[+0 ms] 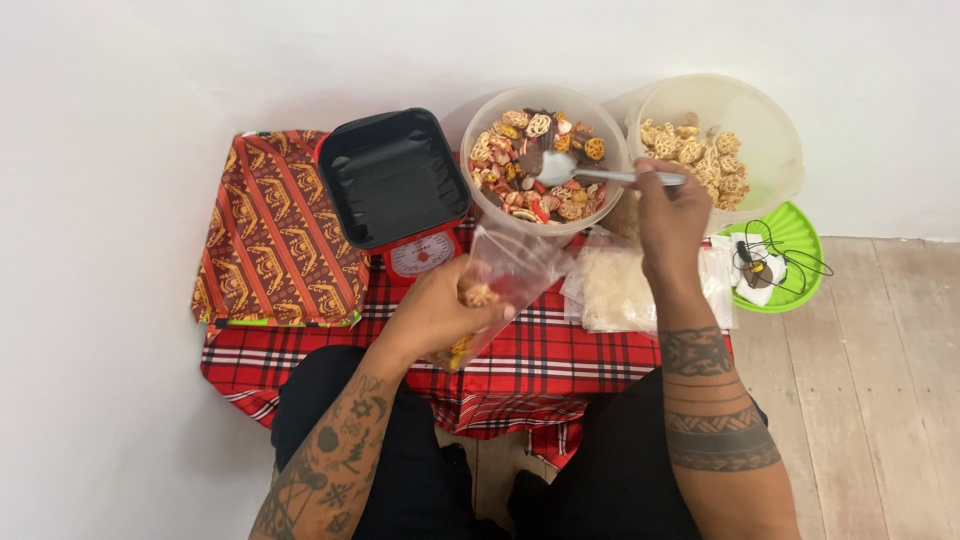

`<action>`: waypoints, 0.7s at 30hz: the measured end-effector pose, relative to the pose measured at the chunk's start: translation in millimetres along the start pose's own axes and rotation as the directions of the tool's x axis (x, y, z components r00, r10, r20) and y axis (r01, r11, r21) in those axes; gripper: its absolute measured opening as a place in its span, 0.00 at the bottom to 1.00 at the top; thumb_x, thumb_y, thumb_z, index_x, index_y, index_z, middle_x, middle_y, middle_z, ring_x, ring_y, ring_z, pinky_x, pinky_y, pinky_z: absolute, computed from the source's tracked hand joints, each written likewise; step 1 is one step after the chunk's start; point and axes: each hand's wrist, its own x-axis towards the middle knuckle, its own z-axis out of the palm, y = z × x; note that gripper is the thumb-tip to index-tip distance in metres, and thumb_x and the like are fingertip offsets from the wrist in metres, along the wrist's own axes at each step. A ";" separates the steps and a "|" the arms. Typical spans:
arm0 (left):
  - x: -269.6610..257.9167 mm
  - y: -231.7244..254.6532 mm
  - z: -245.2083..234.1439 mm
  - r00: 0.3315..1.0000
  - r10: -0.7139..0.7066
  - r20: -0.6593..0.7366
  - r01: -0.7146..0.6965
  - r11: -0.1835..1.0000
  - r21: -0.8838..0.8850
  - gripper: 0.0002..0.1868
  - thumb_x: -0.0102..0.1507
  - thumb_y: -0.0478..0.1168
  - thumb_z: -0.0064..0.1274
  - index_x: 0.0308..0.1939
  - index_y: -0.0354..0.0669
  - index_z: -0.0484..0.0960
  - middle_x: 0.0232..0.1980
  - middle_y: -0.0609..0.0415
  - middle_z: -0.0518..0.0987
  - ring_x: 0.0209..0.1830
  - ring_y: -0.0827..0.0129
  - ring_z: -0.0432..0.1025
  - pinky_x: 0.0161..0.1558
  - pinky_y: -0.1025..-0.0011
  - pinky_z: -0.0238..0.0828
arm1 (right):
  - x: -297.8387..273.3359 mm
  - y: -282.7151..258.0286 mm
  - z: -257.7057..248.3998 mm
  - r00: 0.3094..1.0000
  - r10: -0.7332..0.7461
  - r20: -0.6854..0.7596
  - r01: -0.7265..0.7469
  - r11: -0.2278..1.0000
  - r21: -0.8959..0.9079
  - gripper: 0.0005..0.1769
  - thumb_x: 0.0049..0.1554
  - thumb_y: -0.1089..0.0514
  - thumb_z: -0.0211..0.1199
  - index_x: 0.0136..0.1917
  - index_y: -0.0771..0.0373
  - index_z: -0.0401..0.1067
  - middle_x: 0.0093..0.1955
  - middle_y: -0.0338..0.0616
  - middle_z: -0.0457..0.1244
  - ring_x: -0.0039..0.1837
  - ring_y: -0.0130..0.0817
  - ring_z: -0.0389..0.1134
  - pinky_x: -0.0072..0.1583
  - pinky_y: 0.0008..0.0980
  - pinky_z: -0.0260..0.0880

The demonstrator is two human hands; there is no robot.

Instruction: Filling small plastic bags with snack mix from larger containers and weighing them on a scale.

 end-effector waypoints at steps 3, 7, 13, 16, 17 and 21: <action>11.0 -10.9 9.0 0.998 -0.046 -0.035 0.044 0.997 -0.059 0.34 0.47 0.55 0.65 0.55 0.47 0.79 0.50 0.36 0.83 0.55 0.37 0.75 0.55 0.48 0.71 | 6.5 3.7 -9.5 1.000 0.002 -0.030 -0.001 0.999 0.038 0.08 0.60 0.61 0.60 0.52 0.62 0.77 0.37 0.42 0.70 0.31 0.13 0.55 0.37 0.15 0.53; 18.2 -21.3 16.5 0.995 -0.048 -0.089 0.039 0.994 -0.102 0.33 0.47 0.54 0.67 0.54 0.45 0.81 0.47 0.37 0.83 0.53 0.39 0.76 0.53 0.51 0.73 | 2.4 -0.8 -18.8 1.000 -0.001 -0.007 0.001 0.994 0.106 0.08 0.61 0.62 0.60 0.52 0.64 0.76 0.37 0.46 0.70 0.29 0.16 0.55 0.36 0.16 0.53; 23.8 -24.7 20.0 0.995 -0.054 -0.082 0.047 0.994 -0.094 0.33 0.47 0.56 0.67 0.52 0.46 0.81 0.47 0.36 0.82 0.54 0.40 0.76 0.54 0.53 0.72 | 2.0 1.9 -23.3 0.995 -0.023 0.102 0.011 0.994 0.110 0.08 0.64 0.62 0.59 0.54 0.67 0.76 0.38 0.49 0.68 0.32 0.19 0.56 0.39 0.17 0.54; 22.6 -20.7 20.6 0.995 -0.056 -0.081 0.049 0.995 -0.086 0.33 0.46 0.55 0.67 0.52 0.46 0.81 0.47 0.36 0.82 0.54 0.40 0.76 0.54 0.53 0.72 | 0.0 4.6 -23.6 0.987 -0.059 0.148 0.044 0.993 0.105 0.08 0.66 0.61 0.60 0.55 0.67 0.76 0.39 0.50 0.68 0.33 0.20 0.58 0.41 0.16 0.57; 21.7 -19.2 21.5 0.995 -0.057 -0.086 0.048 0.994 -0.101 0.33 0.46 0.55 0.67 0.52 0.46 0.81 0.48 0.36 0.82 0.55 0.41 0.76 0.55 0.53 0.72 | -1.1 3.5 -23.6 0.980 -0.080 0.183 0.063 0.993 0.097 0.08 0.66 0.61 0.61 0.55 0.67 0.76 0.39 0.48 0.68 0.34 0.19 0.58 0.42 0.16 0.58; 13.4 -3.2 16.7 0.995 -0.038 -0.092 0.026 0.991 -0.131 0.36 0.45 0.56 0.68 0.54 0.47 0.80 0.50 0.37 0.82 0.57 0.40 0.74 0.56 0.52 0.71 | -16.9 -15.8 -22.3 0.868 -0.110 0.485 0.134 0.991 -0.014 0.09 0.66 0.56 0.62 0.53 0.62 0.80 0.44 0.47 0.69 0.45 0.27 0.63 0.54 0.26 0.65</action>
